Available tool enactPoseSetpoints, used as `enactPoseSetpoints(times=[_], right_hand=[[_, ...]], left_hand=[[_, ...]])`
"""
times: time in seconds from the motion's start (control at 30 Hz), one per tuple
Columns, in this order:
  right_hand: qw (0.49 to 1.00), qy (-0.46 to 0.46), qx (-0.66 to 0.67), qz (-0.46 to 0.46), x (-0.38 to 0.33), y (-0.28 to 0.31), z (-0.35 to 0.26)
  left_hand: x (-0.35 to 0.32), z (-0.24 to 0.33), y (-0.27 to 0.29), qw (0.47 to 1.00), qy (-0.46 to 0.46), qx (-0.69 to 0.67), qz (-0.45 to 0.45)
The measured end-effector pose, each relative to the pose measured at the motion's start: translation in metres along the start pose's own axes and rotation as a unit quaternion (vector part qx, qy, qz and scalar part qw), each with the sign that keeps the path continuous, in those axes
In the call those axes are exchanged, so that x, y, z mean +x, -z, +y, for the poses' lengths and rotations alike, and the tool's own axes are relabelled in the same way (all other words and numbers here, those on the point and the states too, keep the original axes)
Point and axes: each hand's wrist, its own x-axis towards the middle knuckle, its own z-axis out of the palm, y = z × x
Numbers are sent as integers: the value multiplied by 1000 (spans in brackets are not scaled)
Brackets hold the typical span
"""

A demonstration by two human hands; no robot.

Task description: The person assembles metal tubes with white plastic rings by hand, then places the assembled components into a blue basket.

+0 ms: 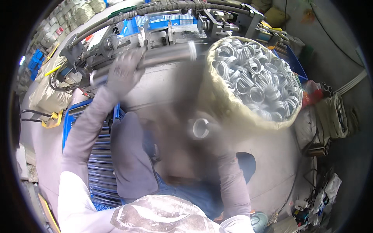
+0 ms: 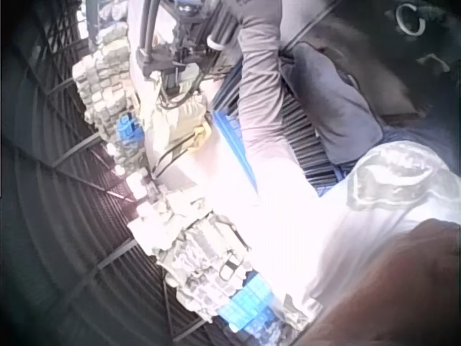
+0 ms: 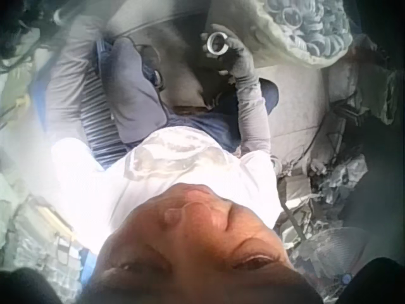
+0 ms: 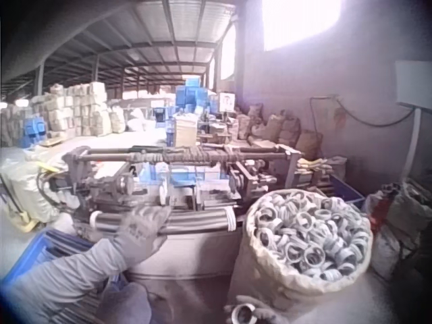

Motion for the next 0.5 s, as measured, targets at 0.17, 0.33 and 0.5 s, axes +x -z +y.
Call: enactPoseSetpoints(times=[0.17, 0.33, 0.5], right_hand=[[979, -46, -196, -16, 10, -1, 9], [998, -8, -48, 41, 0, -1, 6], [983, -67, -172, -3, 7, 1, 7]], left_hand=[[113, -48, -47, 991, 58, 104, -60], [180, -67, -92, 980, 100, 133, -106], [184, -82, -124, 974, 88, 79, -193]])
